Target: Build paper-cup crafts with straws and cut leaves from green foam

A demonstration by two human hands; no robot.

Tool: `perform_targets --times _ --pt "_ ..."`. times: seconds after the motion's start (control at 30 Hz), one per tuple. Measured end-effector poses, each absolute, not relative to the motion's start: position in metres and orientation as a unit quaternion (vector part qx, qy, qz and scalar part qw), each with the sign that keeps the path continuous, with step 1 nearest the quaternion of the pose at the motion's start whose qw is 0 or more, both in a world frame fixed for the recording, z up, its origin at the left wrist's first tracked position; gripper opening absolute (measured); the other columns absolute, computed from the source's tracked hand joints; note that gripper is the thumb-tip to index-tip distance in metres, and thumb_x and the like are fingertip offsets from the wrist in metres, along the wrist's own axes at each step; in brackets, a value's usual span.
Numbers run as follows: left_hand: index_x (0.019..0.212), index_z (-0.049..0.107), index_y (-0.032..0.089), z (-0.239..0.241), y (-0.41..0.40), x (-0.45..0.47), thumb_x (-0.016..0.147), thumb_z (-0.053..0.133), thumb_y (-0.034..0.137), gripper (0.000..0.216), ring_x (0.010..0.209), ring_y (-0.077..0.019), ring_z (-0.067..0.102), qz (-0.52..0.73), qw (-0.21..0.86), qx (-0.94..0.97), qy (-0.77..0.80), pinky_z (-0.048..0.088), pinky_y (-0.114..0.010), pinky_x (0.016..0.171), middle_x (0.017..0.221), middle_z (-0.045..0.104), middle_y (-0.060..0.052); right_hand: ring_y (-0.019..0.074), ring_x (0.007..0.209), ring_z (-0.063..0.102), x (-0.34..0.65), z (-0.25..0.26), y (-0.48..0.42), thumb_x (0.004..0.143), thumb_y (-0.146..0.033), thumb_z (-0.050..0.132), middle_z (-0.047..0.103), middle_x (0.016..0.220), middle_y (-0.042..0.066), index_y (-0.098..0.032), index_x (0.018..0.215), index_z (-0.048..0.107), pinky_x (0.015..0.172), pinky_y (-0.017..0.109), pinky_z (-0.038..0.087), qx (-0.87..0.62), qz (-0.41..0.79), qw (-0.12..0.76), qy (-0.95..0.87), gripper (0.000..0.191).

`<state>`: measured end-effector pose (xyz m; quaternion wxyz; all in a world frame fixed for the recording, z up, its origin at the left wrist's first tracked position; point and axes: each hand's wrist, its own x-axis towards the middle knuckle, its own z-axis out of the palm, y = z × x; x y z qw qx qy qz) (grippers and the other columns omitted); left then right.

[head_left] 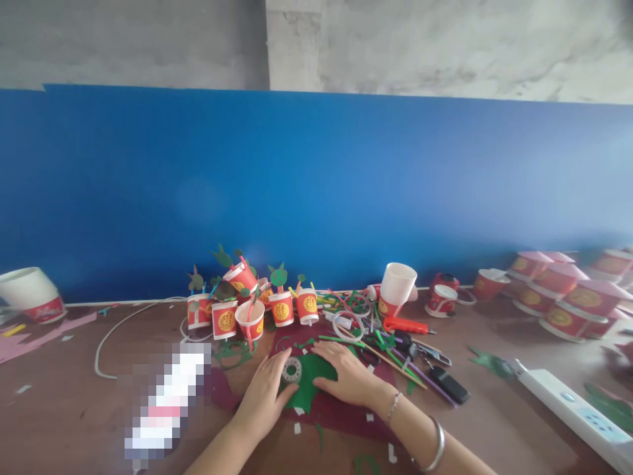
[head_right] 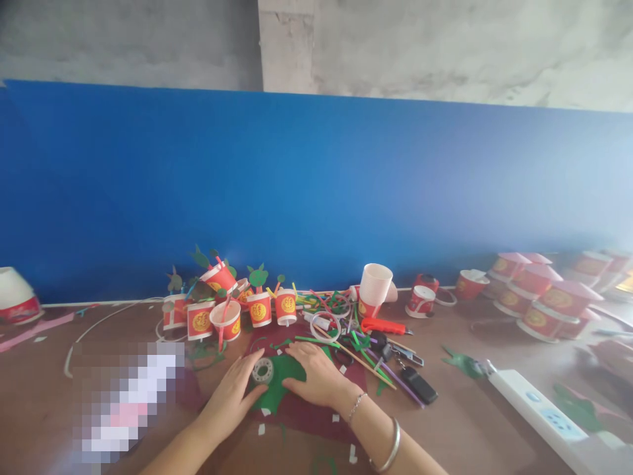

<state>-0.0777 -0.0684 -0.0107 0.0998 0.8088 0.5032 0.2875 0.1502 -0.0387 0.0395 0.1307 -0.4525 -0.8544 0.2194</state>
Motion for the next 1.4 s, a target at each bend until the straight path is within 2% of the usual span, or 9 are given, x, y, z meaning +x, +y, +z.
perform_targets --times 0.13,0.23,0.47,0.6,0.73,0.8,1.03,1.4 --pt "0.142 0.02 0.022 -0.016 -0.068 -0.077 0.085 0.049 0.019 0.063 0.129 -0.0262 0.042 0.296 0.098 0.802 0.51 0.04 -0.046 0.102 0.14 0.045 -0.015 0.0286 0.139 0.021 0.146 0.033 -0.041 0.073 -0.061 0.059 0.029 0.15 0.01 -0.021 0.142 0.036 0.114 0.048 0.012 -0.416 0.205 0.105 -0.88 0.083" --pt "0.144 0.014 0.02 -0.018 -0.074 -0.072 0.085 0.048 0.018 0.068 0.13 -0.027 0.039 0.29 0.09 0.801 0.515 0.041 -0.046 0.102 0.143 0.039 -0.017 0.0278 0.14 0.016 0.149 0.032 -0.043 0.076 -0.062 0.054 0.024 0.152 0.009 -0.022 0.145 0.029 0.115 0.049 0.008 -0.395 0.211 0.088 -0.89 0.083" --pt "0.143 0.022 0.019 -0.013 -0.084 -0.067 0.083 0.05 0.018 0.066 0.126 -0.0269 0.045 0.294 0.077 0.791 0.53 0.044 -0.041 0.1 0.14 0.045 -0.016 0.0278 0.14 0.019 0.158 0.032 -0.042 0.074 -0.058 0.059 0.026 0.152 0.008 -0.025 0.144 0.03 0.115 0.048 0.009 -0.375 0.227 0.089 -0.894 0.082" --pt "0.139 0.028 0.021 -0.007 -0.078 -0.071 0.081 0.049 0.012 0.062 0.121 -0.0231 0.051 0.315 0.094 0.781 0.531 0.047 -0.038 0.097 0.133 0.052 -0.012 0.0296 0.138 0.022 0.156 0.028 -0.046 0.074 -0.057 0.059 0.028 0.151 0.009 -0.022 0.142 0.036 0.113 0.047 0.016 -0.42 0.201 0.1 -0.879 0.08" --pt "0.135 0.036 0.023 -0.003 -0.077 -0.071 0.079 0.051 0.012 0.059 0.117 -0.0227 0.055 0.322 0.11 0.783 0.521 0.048 -0.039 0.096 0.128 0.057 -0.009 0.0307 0.126 0.039 0.153 0.029 -0.052 0.073 -0.05 0.062 0.047 0.136 0.011 -0.021 0.133 0.048 0.106 0.046 0.028 -0.452 0.151 0.13 -0.87 0.069" --pt "0.134 0.038 0.023 -0.001 -0.078 -0.069 0.078 0.053 0.014 0.059 0.116 -0.0242 0.055 0.325 0.118 0.783 0.517 0.047 -0.042 0.097 0.127 0.058 -0.009 0.0308 0.119 0.043 0.153 0.03 -0.054 0.071 -0.049 0.064 0.052 0.127 0.011 -0.022 0.13 0.05 0.103 0.046 0.031 -0.46 0.135 0.14 -0.866 0.067" --pt "0.133 0.04 0.019 0.013 -0.084 -0.067 0.074 0.059 0.017 0.062 0.11 -0.0263 0.056 0.321 0.151 0.779 0.517 0.045 -0.044 0.097 0.115 0.061 -0.011 0.0325 0.119 0.043 0.154 0.029 -0.053 0.069 -0.052 0.066 0.05 0.127 0.011 -0.024 0.129 0.051 0.103 0.049 0.029 -0.479 0.123 0.14 -0.858 0.068" --pt "0.131 0.041 0.019 0.003 -0.08 -0.068 0.075 0.056 0.017 0.058 0.112 -0.027 0.055 0.317 0.129 0.782 0.521 0.046 -0.045 0.096 0.12 0.059 -0.012 0.0302 0.113 0.046 0.154 0.028 -0.054 0.069 -0.051 0.066 0.053 0.12 0.01 -0.023 0.123 0.056 0.098 0.045 0.033 -0.466 0.118 0.158 -0.863 0.062"
